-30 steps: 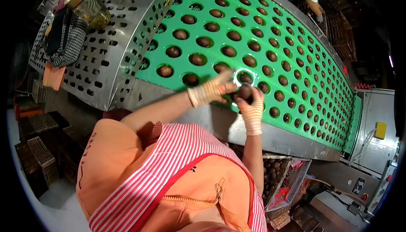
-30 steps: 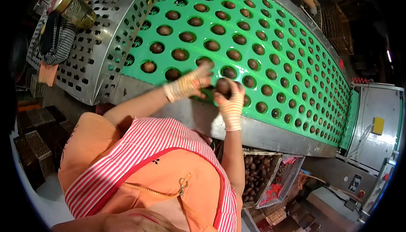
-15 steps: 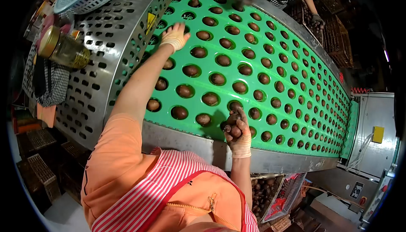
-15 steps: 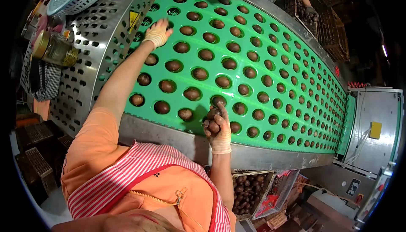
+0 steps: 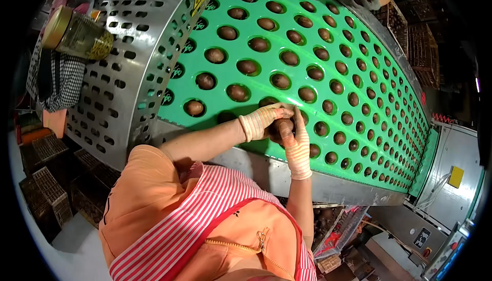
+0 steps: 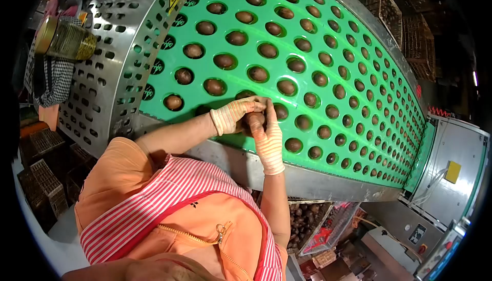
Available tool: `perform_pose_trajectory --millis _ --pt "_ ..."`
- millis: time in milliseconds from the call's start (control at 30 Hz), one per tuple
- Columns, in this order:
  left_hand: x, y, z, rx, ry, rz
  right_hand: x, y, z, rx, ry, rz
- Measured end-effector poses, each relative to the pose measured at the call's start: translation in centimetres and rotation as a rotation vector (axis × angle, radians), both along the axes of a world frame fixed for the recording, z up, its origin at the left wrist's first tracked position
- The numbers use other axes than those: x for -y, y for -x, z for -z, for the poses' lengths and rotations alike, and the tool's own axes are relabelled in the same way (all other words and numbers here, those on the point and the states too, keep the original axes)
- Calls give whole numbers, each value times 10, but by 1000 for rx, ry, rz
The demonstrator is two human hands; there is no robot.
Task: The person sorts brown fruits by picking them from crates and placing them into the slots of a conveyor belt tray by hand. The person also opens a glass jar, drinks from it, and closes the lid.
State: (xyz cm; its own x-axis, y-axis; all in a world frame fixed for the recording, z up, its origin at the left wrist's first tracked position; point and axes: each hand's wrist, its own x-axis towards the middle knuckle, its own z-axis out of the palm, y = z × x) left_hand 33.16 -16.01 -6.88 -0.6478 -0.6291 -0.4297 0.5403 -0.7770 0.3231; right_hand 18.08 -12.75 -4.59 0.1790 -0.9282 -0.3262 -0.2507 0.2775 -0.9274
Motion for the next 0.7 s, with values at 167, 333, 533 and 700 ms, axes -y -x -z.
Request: perform_pose_trajectory --millis 167,333,533,700 --pt "-40 -2 41 -116 -50 -56 -20 -25 -11 -539 309 -234" --pt "-44 -34 29 40 298 -276 -39 -38 -37 -54 170 -26" --pt "23 -123 -16 2052 1105 -176 -78 20 -26 156 211 210" --pt "71 -179 61 2655 935 711 -125 65 -11 100 77 363"
